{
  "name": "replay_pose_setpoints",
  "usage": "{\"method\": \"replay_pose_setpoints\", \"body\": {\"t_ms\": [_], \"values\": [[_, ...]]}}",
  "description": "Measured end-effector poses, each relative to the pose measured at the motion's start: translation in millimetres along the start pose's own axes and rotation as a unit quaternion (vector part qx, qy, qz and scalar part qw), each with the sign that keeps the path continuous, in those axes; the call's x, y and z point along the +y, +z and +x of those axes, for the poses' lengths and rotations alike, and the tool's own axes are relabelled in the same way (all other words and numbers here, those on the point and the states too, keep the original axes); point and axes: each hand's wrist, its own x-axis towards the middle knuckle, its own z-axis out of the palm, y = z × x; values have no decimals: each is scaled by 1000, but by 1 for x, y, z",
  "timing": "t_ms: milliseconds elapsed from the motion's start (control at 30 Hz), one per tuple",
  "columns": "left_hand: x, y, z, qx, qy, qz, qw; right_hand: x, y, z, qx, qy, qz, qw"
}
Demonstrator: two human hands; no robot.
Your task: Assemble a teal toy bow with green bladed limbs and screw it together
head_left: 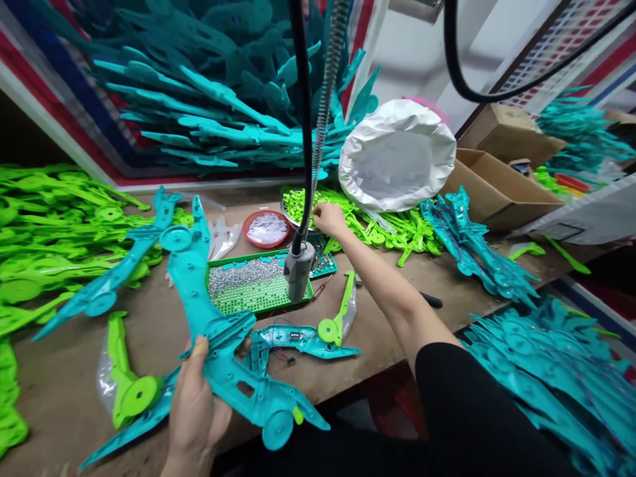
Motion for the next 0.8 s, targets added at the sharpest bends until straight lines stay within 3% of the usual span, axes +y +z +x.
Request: {"method": "replay_pose_setpoints", "body": {"t_ms": [233,367,467,533,600,667,733,800], "values": [[-8,-4,-8,-25,34,-10,999,-1,-8,-4,37,-29,31,998],[-14,-2,-13,-27,48,22,998,4,-22,-42,76,-46,129,988],[-20,-1,-20,-50,71,43,995,-11,-37,-104,215,-105,283,929],[-26,-2,-25,-66,78,47,994,-30,-50,-152,291,-188,296,890],[-34,-4,-29,-74,72,44,994,-55,-61,-194,263,-283,273,881],[-43,-8,-33,-76,64,40,994,-79,-61,-221,172,-358,266,878],[-52,-13,-36,-75,63,37,994,-100,-50,-230,92,-403,269,870],[-60,-18,-38,-76,72,35,994,-116,-31,-224,72,-404,281,868]]}}
